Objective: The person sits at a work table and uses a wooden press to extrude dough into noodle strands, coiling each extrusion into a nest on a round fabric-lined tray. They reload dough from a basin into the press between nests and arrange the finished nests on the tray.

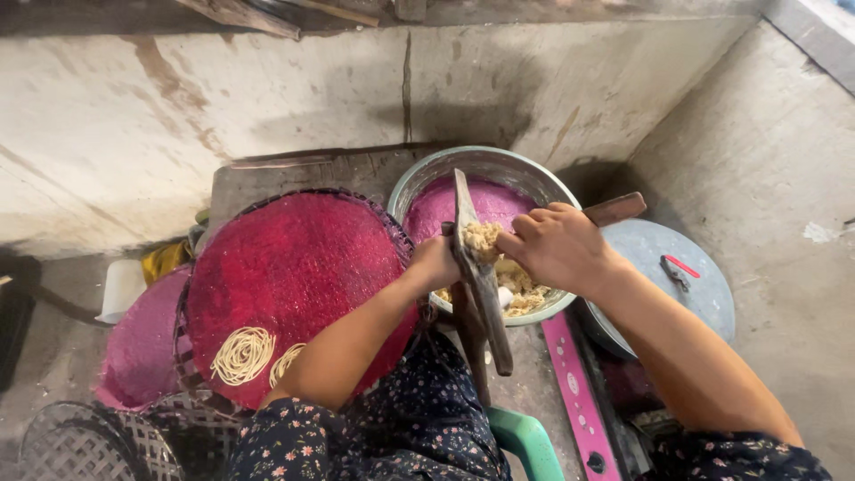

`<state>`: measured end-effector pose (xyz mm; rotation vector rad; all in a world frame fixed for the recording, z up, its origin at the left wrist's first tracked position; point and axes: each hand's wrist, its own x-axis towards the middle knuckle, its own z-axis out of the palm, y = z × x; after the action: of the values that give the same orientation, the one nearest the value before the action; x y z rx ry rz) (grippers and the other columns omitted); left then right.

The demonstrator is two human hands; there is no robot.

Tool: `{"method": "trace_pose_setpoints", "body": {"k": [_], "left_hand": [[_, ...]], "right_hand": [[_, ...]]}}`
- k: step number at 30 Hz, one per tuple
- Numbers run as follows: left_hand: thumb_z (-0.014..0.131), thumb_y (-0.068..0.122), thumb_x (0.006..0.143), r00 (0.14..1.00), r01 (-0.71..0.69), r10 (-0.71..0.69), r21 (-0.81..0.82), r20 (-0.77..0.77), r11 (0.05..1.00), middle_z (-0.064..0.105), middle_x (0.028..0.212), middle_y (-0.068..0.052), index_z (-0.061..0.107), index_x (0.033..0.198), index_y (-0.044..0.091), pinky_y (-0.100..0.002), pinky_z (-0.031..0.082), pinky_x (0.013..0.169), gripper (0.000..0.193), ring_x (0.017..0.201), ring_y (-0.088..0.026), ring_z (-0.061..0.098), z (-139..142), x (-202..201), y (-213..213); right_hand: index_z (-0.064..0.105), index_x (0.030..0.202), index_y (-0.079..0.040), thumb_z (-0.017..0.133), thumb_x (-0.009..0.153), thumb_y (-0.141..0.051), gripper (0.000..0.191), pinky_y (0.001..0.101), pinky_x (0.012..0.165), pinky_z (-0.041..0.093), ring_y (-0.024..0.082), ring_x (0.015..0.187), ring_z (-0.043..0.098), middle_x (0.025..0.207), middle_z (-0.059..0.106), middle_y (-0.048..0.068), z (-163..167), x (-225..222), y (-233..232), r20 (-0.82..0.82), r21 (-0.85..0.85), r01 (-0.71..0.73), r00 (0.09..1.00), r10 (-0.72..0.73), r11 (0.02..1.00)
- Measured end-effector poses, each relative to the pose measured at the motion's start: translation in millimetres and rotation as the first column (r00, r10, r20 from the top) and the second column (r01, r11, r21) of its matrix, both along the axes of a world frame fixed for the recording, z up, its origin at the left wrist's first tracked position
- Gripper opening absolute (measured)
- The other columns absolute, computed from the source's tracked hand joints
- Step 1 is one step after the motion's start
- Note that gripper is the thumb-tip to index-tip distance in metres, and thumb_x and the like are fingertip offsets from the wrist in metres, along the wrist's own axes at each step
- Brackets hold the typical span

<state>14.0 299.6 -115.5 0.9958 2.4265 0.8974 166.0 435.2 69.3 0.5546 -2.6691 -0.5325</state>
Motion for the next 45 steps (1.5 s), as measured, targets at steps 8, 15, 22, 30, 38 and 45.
{"method": "trace_pose_setpoints", "body": {"k": [8, 15, 22, 30, 38, 45], "left_hand": [[0.084, 0.032, 0.070, 0.989, -0.121, 0.106, 0.146, 0.103, 0.982, 0.077, 0.094, -0.017, 0.077, 0.099, 0.008, -0.044, 0.060, 0.083, 0.038, 0.090, -0.034, 0.077, -28.4, -37.3, -22.5], [0.077, 0.026, 0.076, 0.993, -0.057, 0.064, 0.072, -0.098, 0.996, 0.076, 0.095, -0.020, 0.079, 0.098, 0.011, -0.047, 0.058, 0.084, 0.027, 0.090, -0.038, 0.073, -18.9, -22.3, -13.9], [0.076, 0.026, 0.081, 0.998, -0.020, 0.020, 0.006, -0.055, 1.000, 0.075, 0.099, -0.019, 0.076, 0.098, 0.008, -0.044, 0.060, 0.086, 0.025, 0.091, -0.035, 0.074, -2.4, 4.0, -2.2], [0.076, 0.032, 0.080, 0.999, -0.017, 0.021, -0.084, 0.040, 0.996, 0.078, 0.099, -0.015, 0.078, 0.099, 0.011, -0.042, 0.059, 0.087, 0.028, 0.092, -0.031, 0.076, -9.8, -13.0, -12.6], [0.081, 0.032, 0.073, 0.992, -0.114, 0.119, 0.107, -0.041, 0.988, 0.076, 0.096, -0.020, 0.078, 0.097, 0.007, -0.046, 0.058, 0.085, 0.035, 0.092, -0.038, 0.073, -11.6, -15.7, -19.7], [0.076, 0.034, 0.078, 0.982, -0.048, 0.064, 0.093, -0.178, 0.995, 0.074, 0.097, -0.023, 0.078, 0.096, 0.006, -0.047, 0.058, 0.089, 0.032, 0.094, -0.041, 0.072, 10.4, 18.2, -14.1]], "right_hand": [[0.071, 0.081, -0.024, 0.079, 0.083, -0.049, 0.026, 0.0360, 0.059, 0.052, 0.019, 0.071, 0.070, 0.078, 0.071, -0.006, 26.8, 40.4, 55.3, -0.046, -0.155, 0.455, 0.884, -0.466, 0.877], [0.073, 0.083, -0.024, 0.075, 0.081, -0.050, 0.026, 0.0367, 0.055, 0.052, 0.018, 0.071, 0.071, 0.080, 0.074, -0.007, 32.9, 33.5, 44.0, 0.085, -0.200, 0.408, 0.913, -0.399, 0.891], [0.072, 0.089, -0.022, 0.072, 0.083, -0.055, 0.034, 0.0347, 0.061, 0.055, 0.018, 0.074, 0.073, 0.079, 0.073, -0.003, 2.9, 1.3, 15.3, 0.199, 0.004, 0.335, 0.923, -0.329, 0.942], [0.074, 0.087, -0.025, 0.074, 0.081, -0.049, 0.024, 0.0355, 0.062, 0.055, 0.018, 0.073, 0.072, 0.077, 0.072, -0.004, 14.8, 16.6, 11.2, 0.130, -0.141, 0.240, 0.966, -0.223, 0.960], [0.073, 0.092, -0.021, 0.072, 0.085, -0.050, 0.030, 0.0393, 0.061, 0.055, 0.022, 0.073, 0.072, 0.081, 0.075, -0.003, 30.0, 40.7, 48.6, 0.105, -0.264, 0.414, 0.910, -0.401, 0.871], [0.072, 0.094, -0.023, 0.066, 0.086, -0.053, 0.032, 0.0443, 0.064, 0.054, 0.027, 0.073, 0.072, 0.074, 0.075, 0.003, 33.5, 9.7, 17.4, 0.414, -0.089, 0.460, 0.824, -0.388, 0.883]]}}
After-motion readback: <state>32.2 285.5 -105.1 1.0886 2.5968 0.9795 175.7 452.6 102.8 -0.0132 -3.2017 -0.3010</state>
